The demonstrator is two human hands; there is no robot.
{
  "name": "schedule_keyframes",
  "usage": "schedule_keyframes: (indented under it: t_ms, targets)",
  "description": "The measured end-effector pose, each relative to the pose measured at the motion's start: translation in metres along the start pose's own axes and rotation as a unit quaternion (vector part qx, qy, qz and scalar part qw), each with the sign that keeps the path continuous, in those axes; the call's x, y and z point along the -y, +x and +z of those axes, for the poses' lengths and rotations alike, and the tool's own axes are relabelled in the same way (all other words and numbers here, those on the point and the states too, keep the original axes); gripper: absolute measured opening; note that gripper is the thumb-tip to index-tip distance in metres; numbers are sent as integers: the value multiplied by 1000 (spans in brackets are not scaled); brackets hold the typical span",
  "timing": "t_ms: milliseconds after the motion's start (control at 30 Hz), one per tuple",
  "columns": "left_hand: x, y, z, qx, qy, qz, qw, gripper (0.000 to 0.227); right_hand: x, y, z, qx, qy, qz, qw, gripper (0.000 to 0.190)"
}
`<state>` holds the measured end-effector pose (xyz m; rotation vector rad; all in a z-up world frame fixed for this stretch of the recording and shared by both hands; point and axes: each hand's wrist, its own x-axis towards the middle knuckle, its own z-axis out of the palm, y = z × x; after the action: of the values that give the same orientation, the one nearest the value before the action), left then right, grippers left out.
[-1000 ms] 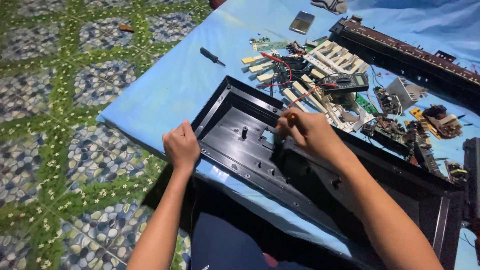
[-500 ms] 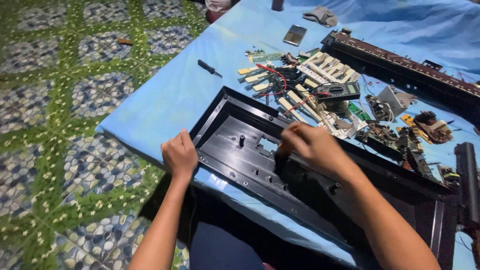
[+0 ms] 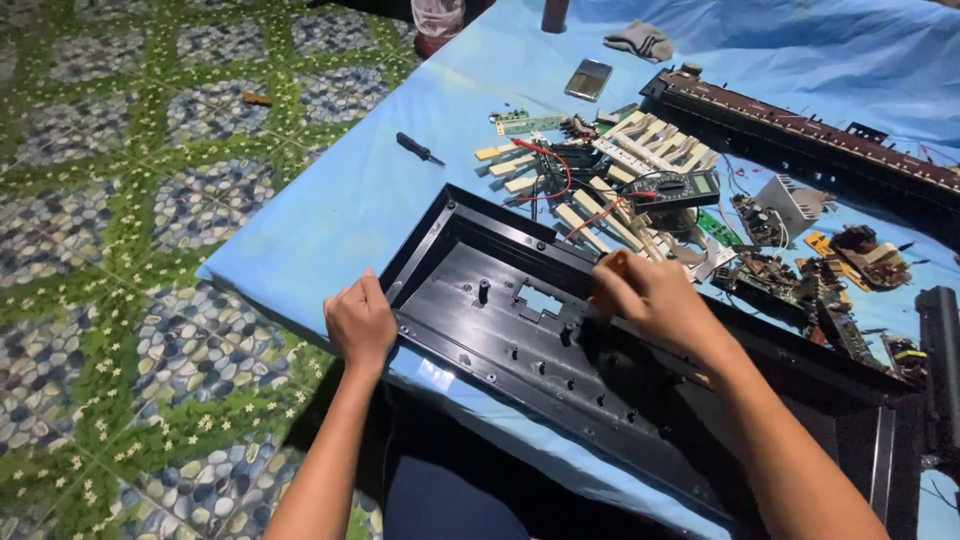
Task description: The person removes a circuit board from a black plastic casing and places it on a table. They then use a brush to sweep dust and debris out of the empty casing, cleaning the interior surfaces and crevices.
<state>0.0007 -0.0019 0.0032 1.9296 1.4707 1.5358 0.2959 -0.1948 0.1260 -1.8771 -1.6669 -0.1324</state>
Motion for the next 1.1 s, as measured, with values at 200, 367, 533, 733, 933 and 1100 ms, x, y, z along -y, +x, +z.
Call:
schedule_keyframes:
  t_ms: [200,367,533,733,933,1100]
  targets:
    - [-2,-1,0,-12,-1,7,1000,55,14,3,-31,-20,-8,2,1000,26]
    - [2,0,0,-11,-6,6,1000,57,-3,-4,-11,-1,40,18,999,27]
    - [3,0,3,-7,-8,1,1000,57,-19,-11,-38,-34,-25,43,998,25]
    - [0,2,-1,14,3,-8,1000,60,-2,-6,-18,4,29,11,999,36]
    - [-4,1,-2,11,-6,0,1000,58,-12,3,-23,22,14,4,1000,39]
    - [-5,4,-2,13,-1,30,999,58,-13,6,-17,10,52,7,999,33]
